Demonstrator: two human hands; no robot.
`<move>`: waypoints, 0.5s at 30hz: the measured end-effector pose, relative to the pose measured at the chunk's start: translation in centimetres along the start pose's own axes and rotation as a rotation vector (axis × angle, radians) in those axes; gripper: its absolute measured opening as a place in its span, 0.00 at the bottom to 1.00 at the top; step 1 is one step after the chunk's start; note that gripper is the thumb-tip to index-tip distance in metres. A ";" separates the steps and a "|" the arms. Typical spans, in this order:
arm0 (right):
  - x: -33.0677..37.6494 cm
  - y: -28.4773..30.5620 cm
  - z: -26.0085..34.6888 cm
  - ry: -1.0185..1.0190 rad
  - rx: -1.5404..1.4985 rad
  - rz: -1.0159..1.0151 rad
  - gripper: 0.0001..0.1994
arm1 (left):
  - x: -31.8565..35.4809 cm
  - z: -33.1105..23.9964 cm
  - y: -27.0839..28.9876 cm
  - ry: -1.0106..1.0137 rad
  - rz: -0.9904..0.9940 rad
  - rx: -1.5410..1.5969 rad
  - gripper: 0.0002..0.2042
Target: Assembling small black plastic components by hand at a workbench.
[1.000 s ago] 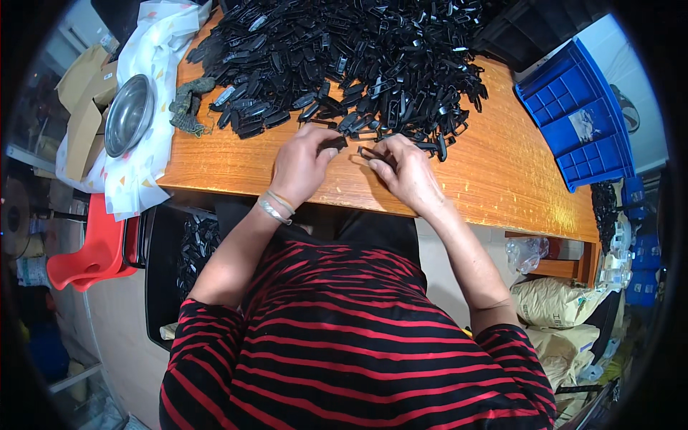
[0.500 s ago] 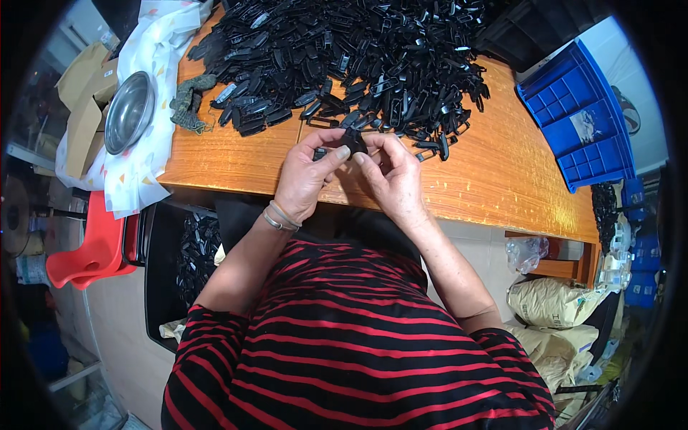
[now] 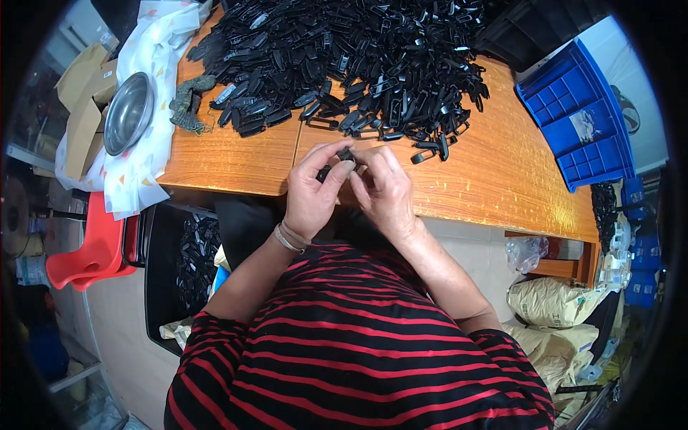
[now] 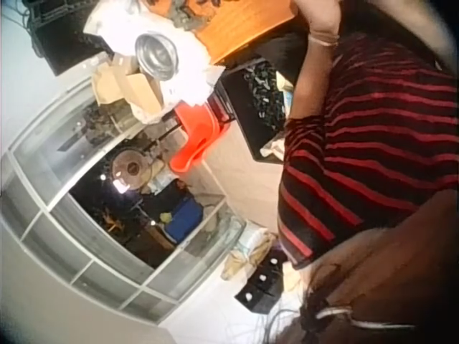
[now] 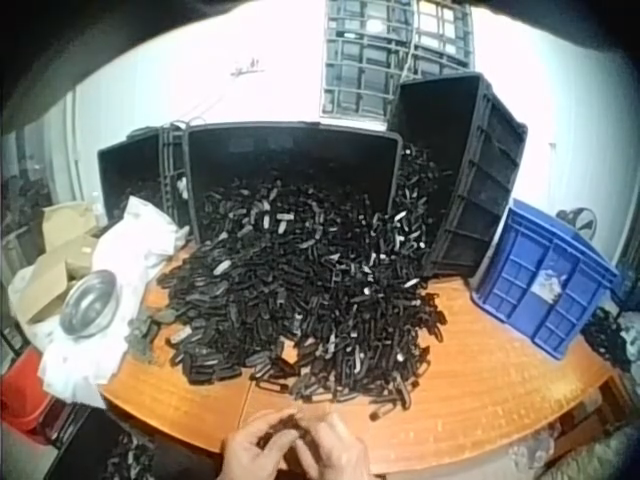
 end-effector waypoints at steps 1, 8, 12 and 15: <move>0.1 0.0 0.0 -0.006 0.009 0.020 0.18 | 0.0 -0.3 0.0 -0.052 0.010 -0.091 0.10; 1.1 -1.8 1.3 -0.072 -0.178 0.048 0.27 | 0.3 -1.0 0.7 0.274 0.347 0.326 0.15; 1.2 -2.8 2.5 -0.109 -0.294 0.006 0.26 | 0.5 -2.2 2.0 0.335 0.387 0.280 0.15; 0.3 -3.6 3.6 -0.314 -0.339 0.321 0.26 | 1.7 -0.9 4.4 0.508 0.289 0.342 0.15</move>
Point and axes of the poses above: each hand's wrist, its own x-axis away from the middle knuckle, its own y-axis out of the back of the hand, z = x × y, the point moved 2 cm from there along -x, towards the middle knuckle, and after that the axes turned 14 degrees about y, right-handed, at the moved point
